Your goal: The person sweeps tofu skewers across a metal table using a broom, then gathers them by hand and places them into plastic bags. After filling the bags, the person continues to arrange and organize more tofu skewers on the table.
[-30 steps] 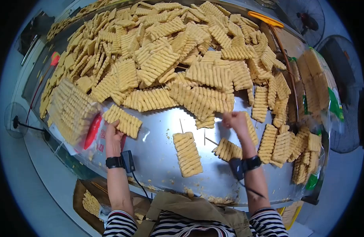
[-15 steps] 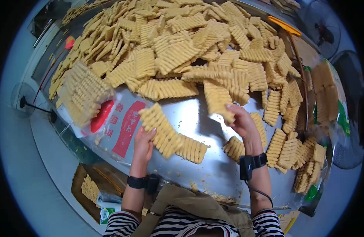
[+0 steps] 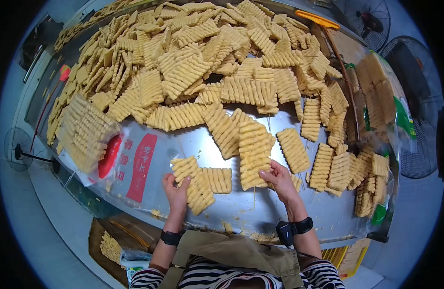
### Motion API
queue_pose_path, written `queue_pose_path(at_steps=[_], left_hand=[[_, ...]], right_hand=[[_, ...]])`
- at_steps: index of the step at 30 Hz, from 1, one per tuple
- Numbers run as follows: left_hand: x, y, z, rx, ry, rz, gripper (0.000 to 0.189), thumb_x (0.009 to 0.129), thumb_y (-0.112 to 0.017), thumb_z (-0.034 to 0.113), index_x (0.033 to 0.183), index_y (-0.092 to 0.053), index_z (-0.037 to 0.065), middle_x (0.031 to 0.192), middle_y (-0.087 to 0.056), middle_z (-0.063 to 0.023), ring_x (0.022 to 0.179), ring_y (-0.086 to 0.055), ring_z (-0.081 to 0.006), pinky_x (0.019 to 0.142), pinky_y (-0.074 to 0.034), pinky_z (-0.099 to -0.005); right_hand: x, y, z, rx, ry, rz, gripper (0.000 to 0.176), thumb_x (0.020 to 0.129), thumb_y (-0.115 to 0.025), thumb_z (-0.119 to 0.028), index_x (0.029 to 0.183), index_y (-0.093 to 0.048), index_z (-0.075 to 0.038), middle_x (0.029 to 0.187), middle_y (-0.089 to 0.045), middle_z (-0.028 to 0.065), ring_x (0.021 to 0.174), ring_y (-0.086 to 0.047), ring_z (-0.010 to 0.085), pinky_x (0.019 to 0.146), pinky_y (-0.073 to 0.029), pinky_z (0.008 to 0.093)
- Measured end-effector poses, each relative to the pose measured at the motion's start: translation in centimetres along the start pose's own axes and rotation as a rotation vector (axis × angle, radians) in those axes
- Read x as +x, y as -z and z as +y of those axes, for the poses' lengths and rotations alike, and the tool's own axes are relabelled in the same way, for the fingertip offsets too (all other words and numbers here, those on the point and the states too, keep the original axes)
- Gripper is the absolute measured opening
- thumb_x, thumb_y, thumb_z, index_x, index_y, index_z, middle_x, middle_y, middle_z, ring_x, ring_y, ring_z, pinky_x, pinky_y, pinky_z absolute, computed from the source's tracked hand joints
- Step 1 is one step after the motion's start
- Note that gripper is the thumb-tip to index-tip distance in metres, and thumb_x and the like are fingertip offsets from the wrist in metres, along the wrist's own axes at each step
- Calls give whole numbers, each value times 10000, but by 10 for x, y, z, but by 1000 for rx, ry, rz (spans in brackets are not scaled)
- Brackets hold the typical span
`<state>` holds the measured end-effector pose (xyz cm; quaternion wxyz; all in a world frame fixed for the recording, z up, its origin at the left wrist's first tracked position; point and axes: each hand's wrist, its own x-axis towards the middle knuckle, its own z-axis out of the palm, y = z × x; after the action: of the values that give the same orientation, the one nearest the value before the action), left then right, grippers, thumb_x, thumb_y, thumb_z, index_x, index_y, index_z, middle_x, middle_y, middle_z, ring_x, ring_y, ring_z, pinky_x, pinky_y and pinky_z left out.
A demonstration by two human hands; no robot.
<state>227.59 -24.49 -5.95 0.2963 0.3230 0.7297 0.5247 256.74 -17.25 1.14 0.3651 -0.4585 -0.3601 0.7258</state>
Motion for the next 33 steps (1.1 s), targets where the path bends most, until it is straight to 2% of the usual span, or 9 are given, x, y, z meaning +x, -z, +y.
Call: queue_pose_path(at_steps=[9, 14, 16, 18, 20, 21, 24, 26, 33], left_hand=[[3, -14, 22, -234, 275, -270, 278, 714, -732, 0, 955, -597, -26, 862, -626, -39, 749, -577, -112, 704, -480, -256], [4, -18, 65, -389, 153, -382, 292, 731, -723, 2, 982, -574, -18, 900, -625, -59, 810, -582, -118, 748, -476, -258], [44, -9, 70, -67, -132, -363, 312, 734, -733, 50, 993, -569, -4, 878, -629, -48, 778, -577, -127, 737, -468, -266], [96, -5, 92, -41, -178, -191, 335, 728, -740, 91, 996, -562, -3, 1011, -602, -82, 864, -560, -155, 762, -448, -287], [139, -6, 99, 96, -644, 244, 342, 725, -737, 93, 996, -555, -10, 1209, -504, -116, 1023, -509, -180, 805, -429, -306], [153, 7, 102, 163, -665, 225, 396, 728, -741, 103, 1044, -537, -17, 1346, -368, -125, 1145, -426, -191, 837, -406, -314], [134, 9, 123, 264, -695, 376, 409, 759, -718, 92, 1110, -528, 2, 1259, -483, -122, 1084, -503, -179, 830, -436, -303], [103, 3, 129, -311, -182, -80, 374, 808, -668, 74, 1143, -517, 6, 1133, -587, -100, 989, -582, -169, 822, -472, -294], [43, -34, 108, -716, 249, -436, 301, 876, -603, 110, 1133, -518, -24, 1069, -621, -111, 948, -613, -160, 816, -495, -287]], right_hand=[[-36, 15, 27, -120, 62, 111, 353, 858, -591, -16, 1198, -500, 14, 1036, -622, 28, 864, -568, 50, 727, -444, 184], [-55, 24, 21, -163, 123, 203, 363, 853, -594, -19, 1204, -506, 15, 1058, -615, 35, 900, -563, 74, 757, -446, 211], [-57, 27, 22, -143, 147, 223, 355, 854, -599, -35, 1197, -518, 5, 1054, -620, 37, 913, -566, 94, 783, -452, 240], [-56, 30, 23, -131, 137, 241, 411, 840, -605, -17, 1237, -500, -2, 1034, -625, 35, 904, -566, 94, 773, -449, 229], [-60, 27, 21, -113, 145, 262, 465, 826, -609, 11, 1270, -470, 1, 1052, -613, 49, 903, -565, 90, 750, -452, 208], [-61, 26, 20, -94, 149, 283, 520, 812, -612, 38, 1302, -441, 4, 1070, -600, 62, 903, -563, 86, 726, -455, 186], [-66, 26, 18, -191, 180, 367, 586, 788, -620, 62, 1332, -412, -6, 1091, -596, 74, 921, -574, 99, 750, -464, 185], [-66, 24, 15, -115, 248, 388, 583, 785, -617, 63, 1328, -420, -12, 1095, -594, 76, 919, -577, 103, 756, -467, 193], [-77, 31, -3, 276, 233, 189, 788, 686, -777, -322, 1306, -389, -30, 1224, -508, 98, 1010, -588, 206, 791, -516, 313]])
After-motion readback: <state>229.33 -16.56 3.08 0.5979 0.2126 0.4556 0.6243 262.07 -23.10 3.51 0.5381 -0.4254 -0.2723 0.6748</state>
